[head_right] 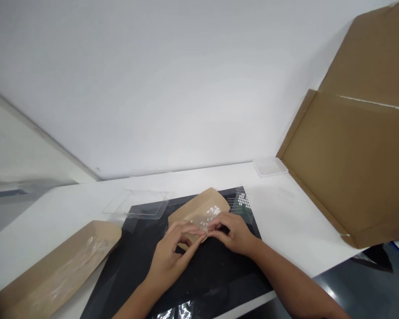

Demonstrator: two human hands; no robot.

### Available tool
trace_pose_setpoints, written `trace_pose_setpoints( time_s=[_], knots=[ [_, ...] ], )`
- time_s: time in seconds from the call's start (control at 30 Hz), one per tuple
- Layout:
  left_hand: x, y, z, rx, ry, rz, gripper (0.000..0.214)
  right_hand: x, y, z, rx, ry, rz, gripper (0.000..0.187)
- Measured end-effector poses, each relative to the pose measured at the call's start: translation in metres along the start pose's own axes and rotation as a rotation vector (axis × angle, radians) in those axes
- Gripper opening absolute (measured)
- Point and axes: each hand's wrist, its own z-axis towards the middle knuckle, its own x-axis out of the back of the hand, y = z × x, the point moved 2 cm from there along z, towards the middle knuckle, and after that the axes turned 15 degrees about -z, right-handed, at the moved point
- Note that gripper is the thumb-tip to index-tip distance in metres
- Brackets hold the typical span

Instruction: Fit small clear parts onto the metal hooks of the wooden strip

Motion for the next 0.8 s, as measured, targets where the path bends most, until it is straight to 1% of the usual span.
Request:
trace_pose_setpoints(
  time_s=[0.17,0.23,0.37,0.5,0.57,0.67,0.73,0.8],
  knots=[
    [-0.002,0.002,-0.001,-0.010,0.009,-0.015,0.009,-0.001,-0.004,0.001,0.004,-0.012,0.054,0.009],
    [-0.004,0.000,-0.003,0.019,0.012,-0.049,0.009,-0.002,-0.005,0.000,0.001,-0.007,0.062,0.009],
    [-0.009,-0.007,-0.009,0.174,0.020,-0.154,0.010,-0.002,-0.005,-0.001,-0.009,-0.005,0.042,0.010],
    [-0.011,-0.013,-0.015,0.315,0.016,-0.254,0.020,0.000,-0.007,-0.001,-0.017,-0.032,0.054,0.012],
    [-0.011,-0.013,-0.015,0.337,0.029,-0.312,0.028,0.001,-0.008,-0.001,-0.053,-0.047,0.098,0.012],
    [-0.011,-0.011,-0.014,0.363,0.051,-0.409,0.041,0.000,-0.007,-0.001,-0.171,-0.073,0.227,0.017],
    [-0.012,-0.010,-0.013,0.397,0.041,-0.458,0.044,-0.002,-0.006,-0.001,-0.238,-0.123,0.331,0.021],
    [-0.013,-0.010,-0.012,0.413,0.026,-0.502,0.045,-0.004,-0.006,-0.002,-0.277,-0.187,0.425,0.025]
  ],
)
